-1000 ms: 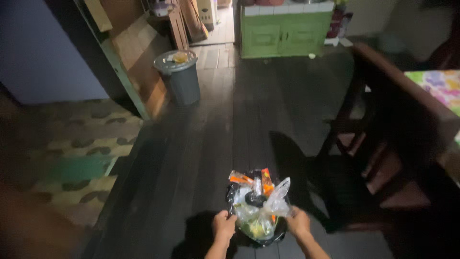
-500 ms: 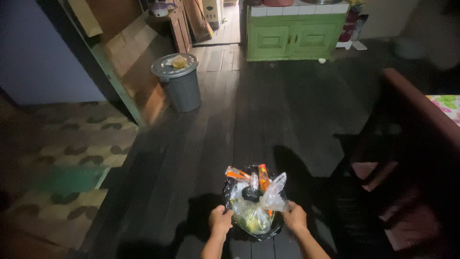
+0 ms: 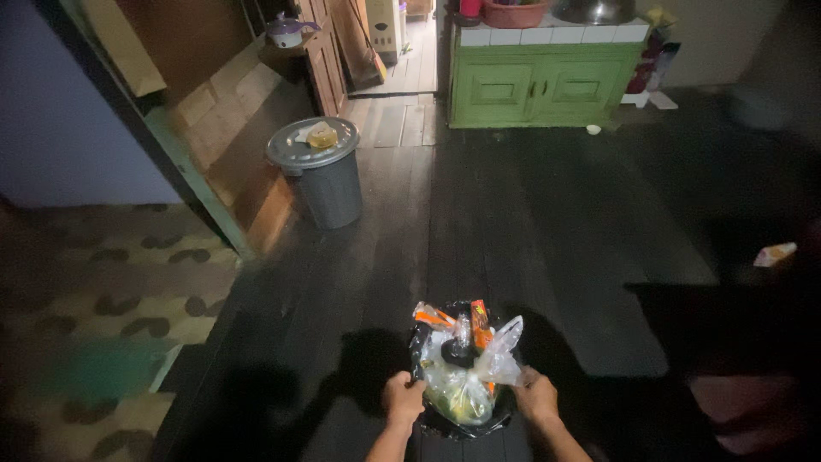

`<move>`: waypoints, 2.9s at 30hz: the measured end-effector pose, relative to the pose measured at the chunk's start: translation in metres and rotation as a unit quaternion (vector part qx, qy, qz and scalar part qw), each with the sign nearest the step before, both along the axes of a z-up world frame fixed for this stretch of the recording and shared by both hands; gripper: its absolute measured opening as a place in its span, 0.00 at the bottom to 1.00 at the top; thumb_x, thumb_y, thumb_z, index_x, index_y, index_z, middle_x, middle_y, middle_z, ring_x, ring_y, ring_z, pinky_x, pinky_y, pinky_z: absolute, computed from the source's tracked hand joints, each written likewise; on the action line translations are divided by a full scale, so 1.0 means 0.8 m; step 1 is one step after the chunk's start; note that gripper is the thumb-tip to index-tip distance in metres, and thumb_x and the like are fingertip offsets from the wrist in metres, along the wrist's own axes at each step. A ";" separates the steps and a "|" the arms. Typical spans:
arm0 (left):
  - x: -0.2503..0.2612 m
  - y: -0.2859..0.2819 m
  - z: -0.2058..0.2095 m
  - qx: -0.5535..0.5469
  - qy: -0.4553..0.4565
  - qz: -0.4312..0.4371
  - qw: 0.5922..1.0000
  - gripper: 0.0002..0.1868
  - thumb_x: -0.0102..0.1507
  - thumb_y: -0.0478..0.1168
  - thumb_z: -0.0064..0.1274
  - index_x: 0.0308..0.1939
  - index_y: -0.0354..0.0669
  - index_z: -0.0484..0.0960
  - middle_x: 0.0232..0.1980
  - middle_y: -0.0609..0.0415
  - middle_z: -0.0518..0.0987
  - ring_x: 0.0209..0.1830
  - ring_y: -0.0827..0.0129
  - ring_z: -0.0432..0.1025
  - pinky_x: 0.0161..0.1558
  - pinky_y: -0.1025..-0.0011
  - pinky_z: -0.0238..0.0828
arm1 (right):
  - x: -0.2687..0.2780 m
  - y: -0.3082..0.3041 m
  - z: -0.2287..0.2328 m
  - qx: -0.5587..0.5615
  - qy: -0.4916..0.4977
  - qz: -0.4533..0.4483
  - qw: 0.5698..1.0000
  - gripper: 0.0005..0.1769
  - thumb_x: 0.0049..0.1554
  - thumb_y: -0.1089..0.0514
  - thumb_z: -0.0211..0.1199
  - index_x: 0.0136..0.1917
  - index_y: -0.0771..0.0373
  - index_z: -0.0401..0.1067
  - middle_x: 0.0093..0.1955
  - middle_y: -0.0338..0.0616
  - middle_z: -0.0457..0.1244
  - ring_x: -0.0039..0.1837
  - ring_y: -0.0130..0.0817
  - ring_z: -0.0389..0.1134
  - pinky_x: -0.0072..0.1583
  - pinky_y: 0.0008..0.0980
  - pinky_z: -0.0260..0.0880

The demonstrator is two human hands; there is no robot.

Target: The person carries a small woven basket containing a plastic bag of trash through a hallway and into a kitchen area, then onto a wooden porch. They remove the bag from the basket, tie it shut, and place it into a larger trash bin.

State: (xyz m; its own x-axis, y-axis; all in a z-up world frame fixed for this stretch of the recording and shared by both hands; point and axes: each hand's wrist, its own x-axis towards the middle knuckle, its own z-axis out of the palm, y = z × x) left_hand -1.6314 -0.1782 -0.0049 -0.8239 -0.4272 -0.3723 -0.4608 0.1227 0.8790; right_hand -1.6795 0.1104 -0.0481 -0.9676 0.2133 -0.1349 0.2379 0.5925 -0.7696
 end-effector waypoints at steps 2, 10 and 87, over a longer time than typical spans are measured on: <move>-0.043 -0.007 0.004 0.001 0.017 -0.002 1.000 0.07 0.56 0.36 0.61 0.31 0.34 0.82 0.28 0.50 0.83 0.20 0.68 0.76 0.22 0.68 0.76 | -0.041 -0.004 0.000 0.047 -0.001 0.011 0.999 0.23 0.52 0.48 0.69 0.59 0.55 0.78 0.52 0.51 0.73 0.56 0.48 0.75 0.57 0.40 0.74; -0.206 -0.007 0.016 0.015 0.008 -0.002 1.000 0.06 0.56 0.36 0.61 0.30 0.36 0.81 0.29 0.53 0.82 0.24 0.71 0.75 0.24 0.69 0.77 | -0.204 -0.002 -0.005 0.025 -0.012 0.003 1.000 0.21 0.52 0.50 0.68 0.58 0.56 0.79 0.52 0.51 0.74 0.56 0.45 0.76 0.57 0.39 0.74; -1.914 -0.284 -0.053 -0.012 0.153 -0.112 0.982 0.08 0.58 0.37 0.61 0.32 0.32 0.83 0.23 0.52 0.79 0.20 0.70 0.71 0.24 0.66 0.67 | -1.825 -0.269 0.081 0.066 -0.018 0.002 0.998 0.17 0.60 0.50 0.64 0.59 0.61 0.77 0.54 0.51 0.73 0.55 0.40 0.75 0.58 0.38 0.73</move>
State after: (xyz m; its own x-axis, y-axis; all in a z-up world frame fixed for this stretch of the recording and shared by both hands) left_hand -3.1623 -0.4052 -0.0472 -0.9701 -0.2273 -0.0847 -0.1344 0.2130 0.9678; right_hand -3.1399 -0.1050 0.0165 -0.9634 0.2277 -0.1412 0.2619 0.6893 -0.6755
